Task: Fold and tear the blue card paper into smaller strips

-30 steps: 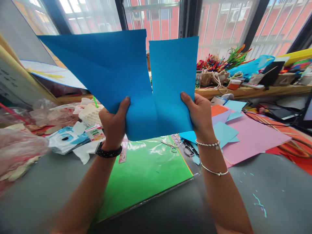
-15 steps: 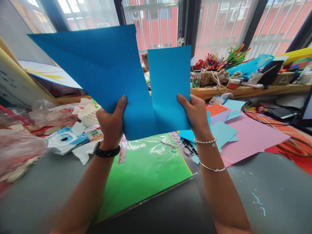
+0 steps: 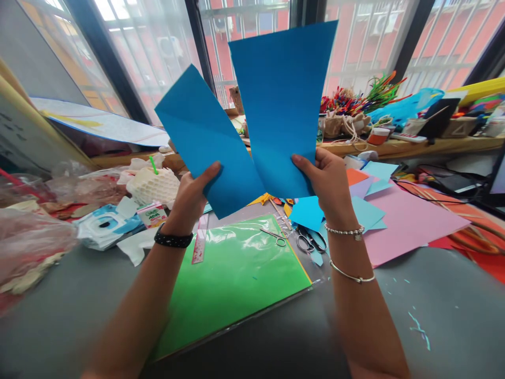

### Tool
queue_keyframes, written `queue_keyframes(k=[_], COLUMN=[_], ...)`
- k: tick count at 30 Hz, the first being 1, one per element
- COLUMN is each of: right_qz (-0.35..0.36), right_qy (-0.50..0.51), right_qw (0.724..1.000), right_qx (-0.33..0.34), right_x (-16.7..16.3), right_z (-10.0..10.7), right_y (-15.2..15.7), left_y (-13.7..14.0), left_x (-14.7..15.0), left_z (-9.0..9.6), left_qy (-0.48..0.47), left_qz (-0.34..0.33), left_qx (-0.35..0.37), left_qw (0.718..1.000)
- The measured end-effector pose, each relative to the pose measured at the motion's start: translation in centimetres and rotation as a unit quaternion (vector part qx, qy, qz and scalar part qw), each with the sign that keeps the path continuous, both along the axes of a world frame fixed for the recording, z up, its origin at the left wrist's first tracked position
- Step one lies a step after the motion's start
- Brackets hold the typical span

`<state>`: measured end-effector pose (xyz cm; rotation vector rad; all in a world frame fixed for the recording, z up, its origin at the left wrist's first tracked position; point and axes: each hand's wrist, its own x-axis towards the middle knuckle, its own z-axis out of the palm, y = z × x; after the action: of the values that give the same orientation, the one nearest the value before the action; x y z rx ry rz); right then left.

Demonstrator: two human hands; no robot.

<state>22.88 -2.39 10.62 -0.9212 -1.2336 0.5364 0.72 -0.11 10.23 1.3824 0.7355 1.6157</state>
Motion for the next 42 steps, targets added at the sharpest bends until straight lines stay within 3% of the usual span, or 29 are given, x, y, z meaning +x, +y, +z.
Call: queue_keyframes(k=[3,5,9,16,26,29,31,34,37,39,42], right_qz=[-0.012,-0.021,-0.048,-0.023,0.0,-0.007,-0.013,-0.035,-0.067,-0.077,-0.079], right_qy=[-0.002,-0.016,-0.039,0.02,0.055,0.045,0.041,0.05,0.055,0.051,0.048], right_qw=[1.0,0.999,0.997,0.999,0.998,0.998,0.998,0.995,0.991,0.991,0.991], right_qx=[0.009,0.018,0.038,0.032,0.03,0.033,0.046,0.078,0.098,0.1,0.095], right_x=[0.1,0.1,-0.1,-0.8,-1.0,-1.0,-0.9,-0.9,-0.9,-0.9,-0.9], right_z=[-0.2,-0.2,-0.2,-0.6,-1.1,-1.3,-1.4,-1.5,-1.5,-1.5,-1.4], right_y=[0.3,0.4,0.5,0.9,1.8,2.0,2.1,2.2,2.2,2.3,2.3], left_y=[0.4,0.4,0.0,-0.6,-0.8,-0.8,-0.5,0.1,0.7,0.9,0.8], left_x=[0.0,0.0,0.0,0.5,0.8,0.6,0.3,0.2,0.4,0.7,0.9], left_z=[-0.4,-0.5,-0.4,-0.3,-0.2,-0.1,0.0,-0.3,-0.9,-1.2,-1.4], left_qy=[0.026,0.068,0.145,0.148,0.107,0.091,0.066,0.03,0.021,0.019,0.043], left_qz=[0.025,0.115,0.289,0.361,0.356,0.328,0.263,0.094,-0.021,-0.017,0.071], left_qx=[0.008,0.046,0.132,0.172,0.175,0.163,0.131,0.036,-0.036,-0.029,0.02], left_qw=[0.999,0.99,0.937,0.905,0.912,0.926,0.953,0.995,0.999,0.999,0.996])
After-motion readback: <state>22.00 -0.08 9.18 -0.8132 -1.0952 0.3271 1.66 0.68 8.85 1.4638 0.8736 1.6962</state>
